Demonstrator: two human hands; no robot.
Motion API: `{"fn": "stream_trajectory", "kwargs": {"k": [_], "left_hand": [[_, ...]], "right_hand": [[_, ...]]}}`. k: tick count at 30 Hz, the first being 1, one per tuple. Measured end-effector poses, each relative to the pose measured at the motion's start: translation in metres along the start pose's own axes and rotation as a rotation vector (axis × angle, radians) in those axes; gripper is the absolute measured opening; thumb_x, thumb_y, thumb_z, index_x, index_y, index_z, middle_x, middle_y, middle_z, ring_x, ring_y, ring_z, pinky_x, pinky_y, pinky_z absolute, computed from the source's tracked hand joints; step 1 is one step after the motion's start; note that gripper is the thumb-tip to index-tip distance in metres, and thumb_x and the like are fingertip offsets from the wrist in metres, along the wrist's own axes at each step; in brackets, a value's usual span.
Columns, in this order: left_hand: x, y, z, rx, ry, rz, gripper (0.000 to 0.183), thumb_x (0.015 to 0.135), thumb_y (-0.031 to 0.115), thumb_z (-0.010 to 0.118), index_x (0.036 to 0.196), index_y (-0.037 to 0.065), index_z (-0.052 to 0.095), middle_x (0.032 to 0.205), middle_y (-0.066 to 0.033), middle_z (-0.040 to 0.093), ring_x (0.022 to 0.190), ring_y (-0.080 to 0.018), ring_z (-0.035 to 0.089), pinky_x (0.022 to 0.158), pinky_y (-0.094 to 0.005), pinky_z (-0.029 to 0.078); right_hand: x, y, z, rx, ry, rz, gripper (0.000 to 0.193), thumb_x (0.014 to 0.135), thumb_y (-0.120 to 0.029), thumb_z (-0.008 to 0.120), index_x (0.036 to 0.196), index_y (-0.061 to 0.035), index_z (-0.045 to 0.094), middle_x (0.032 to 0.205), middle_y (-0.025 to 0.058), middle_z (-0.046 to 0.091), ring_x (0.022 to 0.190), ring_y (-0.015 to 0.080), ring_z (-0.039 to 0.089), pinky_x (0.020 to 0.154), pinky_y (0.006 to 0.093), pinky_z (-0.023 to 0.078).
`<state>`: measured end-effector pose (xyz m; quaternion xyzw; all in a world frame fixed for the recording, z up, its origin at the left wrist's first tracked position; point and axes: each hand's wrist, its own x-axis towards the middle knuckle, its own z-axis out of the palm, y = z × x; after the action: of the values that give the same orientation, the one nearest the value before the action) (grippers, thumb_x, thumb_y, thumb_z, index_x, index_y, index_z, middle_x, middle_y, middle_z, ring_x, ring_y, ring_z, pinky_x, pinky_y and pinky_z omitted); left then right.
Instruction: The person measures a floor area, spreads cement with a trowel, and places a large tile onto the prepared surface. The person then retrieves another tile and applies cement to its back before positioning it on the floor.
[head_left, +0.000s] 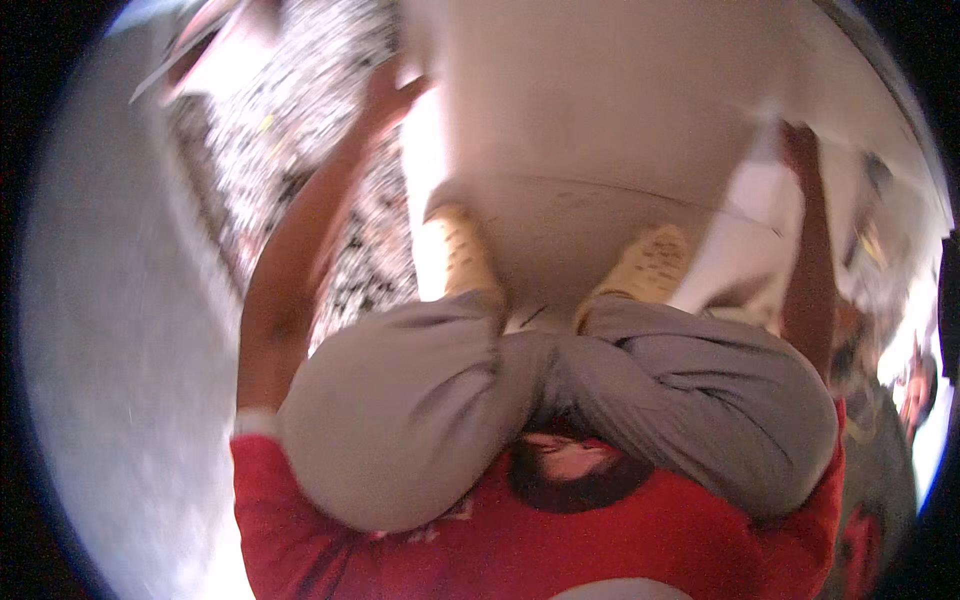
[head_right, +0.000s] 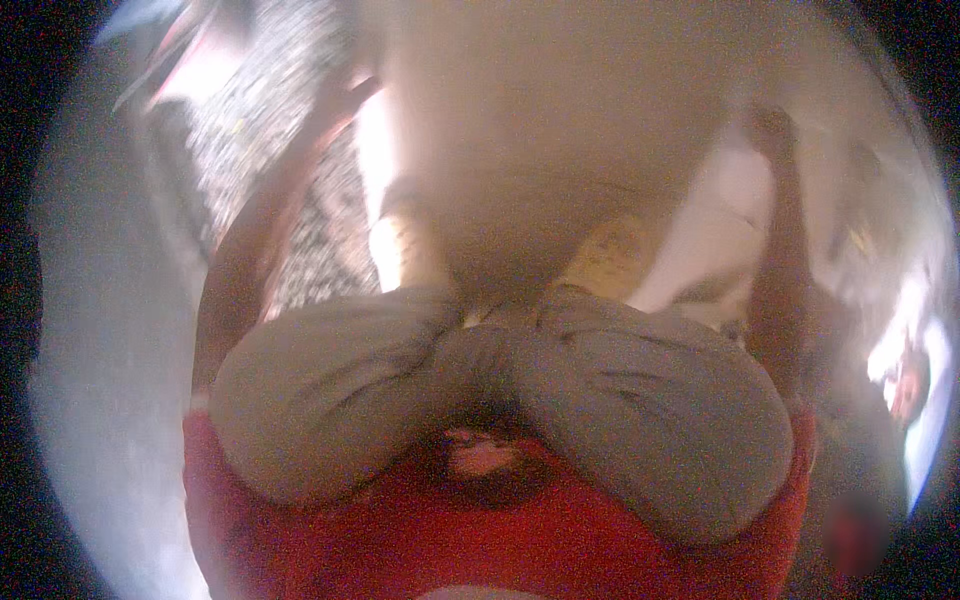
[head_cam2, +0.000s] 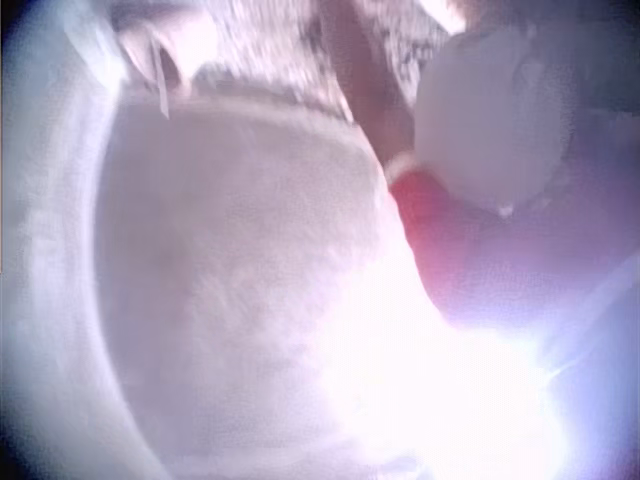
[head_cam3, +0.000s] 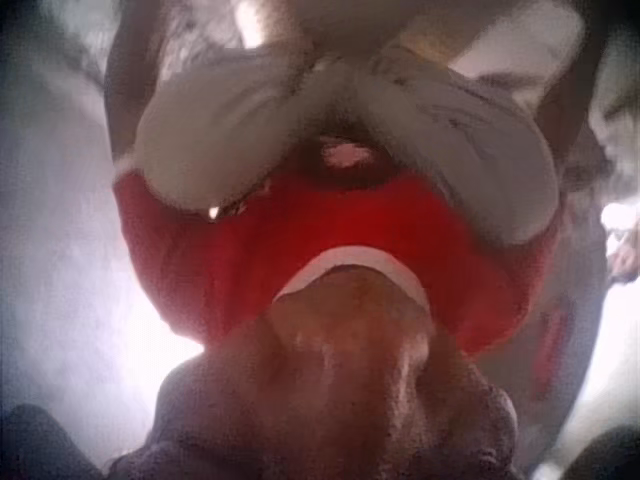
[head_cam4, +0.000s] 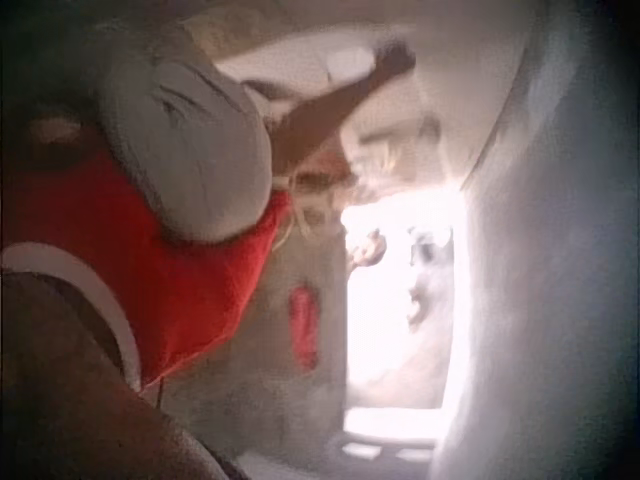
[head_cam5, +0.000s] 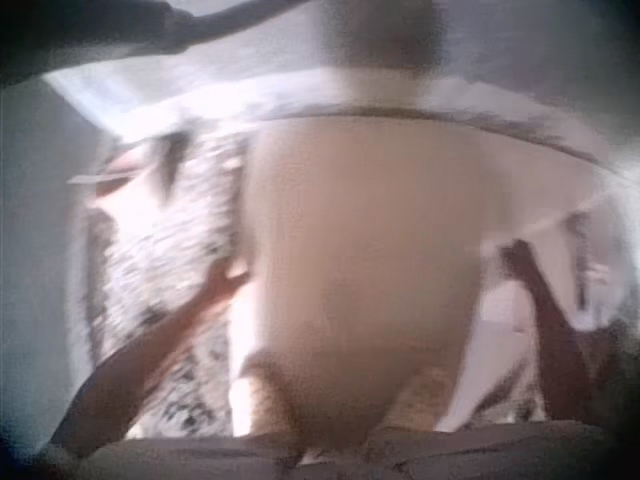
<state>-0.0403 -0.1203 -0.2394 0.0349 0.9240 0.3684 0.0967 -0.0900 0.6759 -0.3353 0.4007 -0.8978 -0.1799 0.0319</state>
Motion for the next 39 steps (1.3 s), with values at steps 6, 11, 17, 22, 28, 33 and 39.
{"fn": "stream_trajectory", "kwargs": {"k": [6, 11, 17, 22, 28, 33, 39], "left_hand": [[0.002, 0.007, -0.016, 0.204, -0.139, -0.129, 0.079, 0.087, 0.05, 0.064, 0.145, 0.006, 0.035, 0.108, -0.0211, 0.067, 0.093, -0.0282, 0.067, 0.079, -0.0408, 0.056], [0.006, 0.031, -0.026, 0.092, -0.246, -0.261, 0.087, 0.086, 0.041, 0.07, 0.151, 0.007, 0.025, 0.125, -0.0244, 0.058, 0.113, -0.0269, 0.058, 0.091, -0.0414, 0.049], [0.007, 0.042, -0.025, -0.034, -0.209, -0.349, 0.088, 0.085, 0.034, 0.074, 0.152, 0.008, 0.023, 0.123, -0.0196, 0.059, 0.105, -0.022, 0.058, 0.085, -0.0387, 0.051], [0.004, 0.044, -0.025, -0.202, -0.242, -0.374, 0.084, 0.087, 0.027, 0.072, 0.152, 0.007, 0.023, 0.116, -0.0172, 0.061, 0.096, -0.0228, 0.061, 0.083, -0.0347, 0.053], [0.004, 0.046, -0.029, -0.146, -0.256, -0.539, 0.093, 0.081, 0.032, 0.076, 0.151, 0.003, 0.022, 0.113, -0.0153, 0.057, 0.091, -0.0199, 0.059, 0.074, -0.0329, 0.053], [0.003, 0.046, -0.028, -0.005, -0.229, -0.512, 0.089, 0.081, 0.034, 0.076, 0.15, 0.005, 0.028, 0.11, -0.0154, 0.053, 0.09, -0.0214, 0.058, 0.07, -0.0334, 0.051], [0.004, 0.049, -0.027, -0.1, -0.178, -0.558, 0.081, 0.08, 0.027, 0.077, 0.147, 0.006, 0.035, 0.11, -0.0141, 0.055, 0.092, -0.0219, 0.057, 0.076, -0.0348, 0.05]], "right_hand": [[0.151, -0.09, -0.166, 0.282, 0.23, 0.85, 0.054, 0.094, -0.04, 0.056, 0.135, -0.0045, 0.05, 0.134, 0.0245, 0.051, 0.126, 0.0453, 0.044, 0.109, 0.0507, 0.033], [0.265, -0.069, -0.283, 0.213, 0.68, 0.824, 0.072, 0.097, -0.055, 0.042, 0.143, 0.0005, 0.037, 0.142, 0.0279, 0.042, 0.135, 0.0406, 0.035, 0.108, 0.0563, 0.031], [0.265, -0.109, -0.218, 0.411, 0.301, 0.859, 0.073, 0.095, -0.059, 0.039, 0.142, -0.0033, 0.041, 0.149, 0.0198, 0.034, 0.141, 0.0374, 0.027, 0.114, 0.056, 0.021], [0.266, -0.122, -0.197, 0.517, 0.286, 0.874, 0.074, 0.095, -0.058, 0.039, 0.143, -0.0012, 0.039, 0.151, 0.0195, 0.033, 0.142, 0.0367, 0.025, 0.115, 0.0563, 0.018], [0.301, -0.056, -0.237, 0.465, 0.54, 0.879, 0.074, 0.096, -0.056, 0.04, 0.143, 0.0006, 0.037, 0.151, 0.0198, 0.031, 0.143, 0.0363, 0.022, 0.116, 0.0563, 0.015], [0.313, -0.055, -0.204, 0.51, 0.409, 0.924, 0.075, 0.096, -0.057, 0.038, 0.144, 0.0011, 0.036, 0.152, 0.0198, 0.031, 0.144, 0.0361, 0.022, 0.116, 0.0552, 0.015], [0.313, -0.07, -0.173, 0.433, 0.245, 0.976, 0.079, 0.096, -0.06, 0.036, 0.145, 0.0021, 0.034, 0.153, 0.0204, 0.028, 0.144, 0.0356, 0.021, 0.117, 0.0524, 0.013]]}}
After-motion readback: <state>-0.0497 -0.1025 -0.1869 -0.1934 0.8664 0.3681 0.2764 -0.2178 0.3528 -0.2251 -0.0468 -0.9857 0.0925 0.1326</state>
